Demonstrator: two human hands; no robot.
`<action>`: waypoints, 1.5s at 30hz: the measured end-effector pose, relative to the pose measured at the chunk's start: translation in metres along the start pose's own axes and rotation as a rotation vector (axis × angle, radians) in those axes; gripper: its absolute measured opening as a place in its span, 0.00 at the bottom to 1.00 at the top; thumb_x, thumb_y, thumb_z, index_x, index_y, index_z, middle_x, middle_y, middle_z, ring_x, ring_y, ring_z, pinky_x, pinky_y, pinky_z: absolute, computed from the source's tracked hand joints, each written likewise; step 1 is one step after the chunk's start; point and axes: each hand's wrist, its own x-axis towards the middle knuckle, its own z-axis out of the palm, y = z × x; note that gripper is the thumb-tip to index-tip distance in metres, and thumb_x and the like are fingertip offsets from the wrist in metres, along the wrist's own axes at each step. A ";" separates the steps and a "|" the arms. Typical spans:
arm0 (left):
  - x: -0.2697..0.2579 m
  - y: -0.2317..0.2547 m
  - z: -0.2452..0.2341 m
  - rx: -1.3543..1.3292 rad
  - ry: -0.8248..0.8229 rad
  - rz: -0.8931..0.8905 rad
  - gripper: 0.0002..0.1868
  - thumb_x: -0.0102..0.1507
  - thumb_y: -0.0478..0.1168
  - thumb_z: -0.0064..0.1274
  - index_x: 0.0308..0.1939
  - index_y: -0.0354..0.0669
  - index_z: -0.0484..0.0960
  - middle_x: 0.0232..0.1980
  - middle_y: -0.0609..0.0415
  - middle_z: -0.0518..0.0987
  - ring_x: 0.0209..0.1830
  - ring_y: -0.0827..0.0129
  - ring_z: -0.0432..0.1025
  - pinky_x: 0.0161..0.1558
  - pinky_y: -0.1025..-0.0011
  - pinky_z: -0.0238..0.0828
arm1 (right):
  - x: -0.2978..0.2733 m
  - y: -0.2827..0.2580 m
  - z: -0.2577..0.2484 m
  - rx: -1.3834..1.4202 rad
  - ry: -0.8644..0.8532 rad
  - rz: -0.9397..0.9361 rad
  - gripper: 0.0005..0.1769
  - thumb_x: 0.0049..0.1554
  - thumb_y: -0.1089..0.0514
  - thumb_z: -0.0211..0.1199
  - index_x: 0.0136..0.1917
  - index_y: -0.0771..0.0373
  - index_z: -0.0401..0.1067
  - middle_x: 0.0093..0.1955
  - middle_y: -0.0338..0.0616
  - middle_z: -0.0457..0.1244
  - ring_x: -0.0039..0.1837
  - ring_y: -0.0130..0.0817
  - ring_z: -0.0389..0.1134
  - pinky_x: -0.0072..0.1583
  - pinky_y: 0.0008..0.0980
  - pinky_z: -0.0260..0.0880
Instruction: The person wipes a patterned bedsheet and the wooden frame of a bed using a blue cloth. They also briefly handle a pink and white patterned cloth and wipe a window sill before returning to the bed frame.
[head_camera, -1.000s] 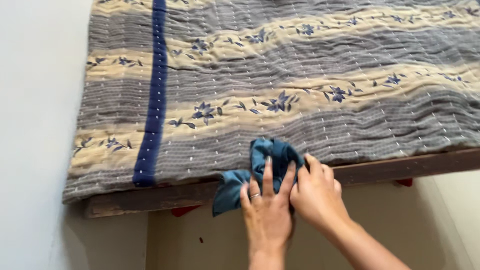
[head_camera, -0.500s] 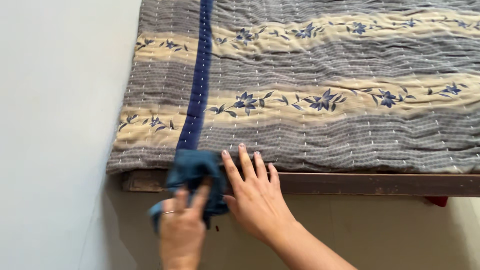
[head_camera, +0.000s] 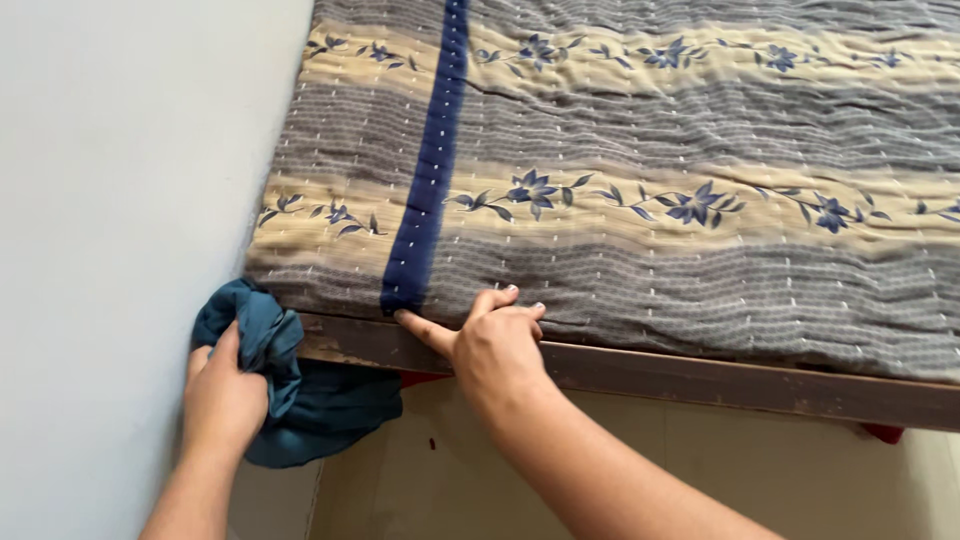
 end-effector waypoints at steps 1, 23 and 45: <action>0.004 -0.003 0.000 -0.028 -0.043 -0.045 0.42 0.56 0.30 0.45 0.75 0.64 0.69 0.66 0.39 0.69 0.66 0.40 0.66 0.67 0.53 0.64 | 0.002 0.000 0.004 -0.019 0.042 -0.004 0.50 0.66 0.60 0.48 0.83 0.20 0.23 0.67 0.92 0.52 0.51 0.69 0.73 0.46 0.45 0.77; -0.173 0.170 0.107 -1.066 0.407 -0.250 0.33 0.70 0.41 0.42 0.77 0.31 0.55 0.81 0.38 0.56 0.80 0.51 0.53 0.75 0.56 0.47 | 0.011 -0.005 0.029 -0.108 0.145 -0.071 0.45 0.69 0.56 0.47 0.86 0.23 0.28 0.60 0.81 0.57 0.57 0.70 0.66 0.51 0.56 0.72; -0.043 0.076 0.175 -1.983 0.101 -0.609 0.40 0.67 0.66 0.20 0.71 0.48 0.69 0.72 0.48 0.72 0.70 0.55 0.69 0.69 0.55 0.68 | 0.014 0.016 0.067 0.300 0.783 -0.287 0.31 0.63 0.29 0.51 0.76 0.34 0.62 0.78 0.68 0.43 0.79 0.62 0.46 0.76 0.67 0.42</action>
